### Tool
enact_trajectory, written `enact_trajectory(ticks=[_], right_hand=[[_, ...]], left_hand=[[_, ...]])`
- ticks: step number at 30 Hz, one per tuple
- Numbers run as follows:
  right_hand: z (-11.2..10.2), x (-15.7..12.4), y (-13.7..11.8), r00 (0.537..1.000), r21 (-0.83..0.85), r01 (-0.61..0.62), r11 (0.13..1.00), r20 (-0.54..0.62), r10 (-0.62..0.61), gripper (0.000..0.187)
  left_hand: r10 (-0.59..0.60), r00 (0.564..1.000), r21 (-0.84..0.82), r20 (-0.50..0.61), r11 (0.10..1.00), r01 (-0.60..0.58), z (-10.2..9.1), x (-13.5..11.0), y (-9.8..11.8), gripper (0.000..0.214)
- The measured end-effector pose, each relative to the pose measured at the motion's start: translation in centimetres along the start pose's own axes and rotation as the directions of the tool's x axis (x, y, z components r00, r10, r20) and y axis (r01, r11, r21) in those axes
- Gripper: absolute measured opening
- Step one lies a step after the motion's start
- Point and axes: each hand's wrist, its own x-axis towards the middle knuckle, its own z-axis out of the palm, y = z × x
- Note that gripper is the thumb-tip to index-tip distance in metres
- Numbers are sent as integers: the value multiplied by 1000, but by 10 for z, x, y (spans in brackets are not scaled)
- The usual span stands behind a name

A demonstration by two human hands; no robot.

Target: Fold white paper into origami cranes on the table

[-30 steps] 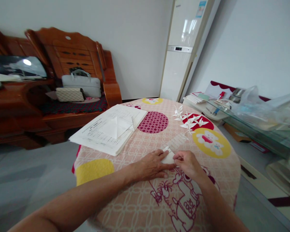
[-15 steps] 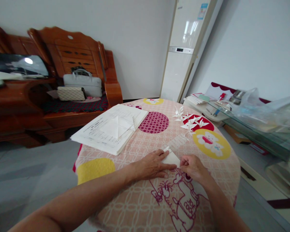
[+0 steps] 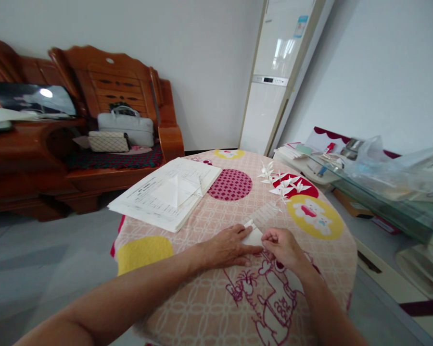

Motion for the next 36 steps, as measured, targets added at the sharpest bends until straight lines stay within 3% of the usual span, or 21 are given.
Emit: enact_trajectory(ticks=[6, 10, 14, 21, 27, 30, 32, 34, 36], right_hand=[[10, 6, 12, 999, -108, 36, 993, -3, -37, 6], [9, 5, 8, 998, -143, 58, 988, -26, -62, 6], [9, 4, 6, 998, -125, 61, 990, -16, -63, 5], [10, 4, 12, 998, -89, 62, 994, 8, -61, 6], [9, 2, 11, 999, -5, 31, 1000, 23, -31, 6], [4, 4, 12, 999, 92, -47, 995, -11, 48, 10], [0, 9, 13, 993, 152, -66, 986, -86, 80, 14], [-4, 15, 13, 986, 173, -60, 983, -144, 85, 19], [-5, 21, 13, 985, 169, -68, 983, -144, 93, 23]], left_hand=[[15, 1000, -13, -14, 1000, -15, -1, -11, -9, 50], [-20, 999, -32, 43, 999, 22, -15, -29, -16, 47], [-47, 996, -76, 72, 996, 53, -31, -46, -20, 42], [-67, 995, -151, 77, 985, 79, -40, -66, -25, 32], [-165, 984, -304, 69, 936, 179, -54, -82, -38, 28], [-352, 936, -392, 34, 857, 336, -56, -76, -42, 27], [-515, 857, -461, 29, 753, 468, -53, -63, -40, 21], [-588, 806, -550, 64, 654, 520, -47, -46, -37, 21], [-611, 783, -611, 117, 578, 541, -39, -29, -32, 24]])
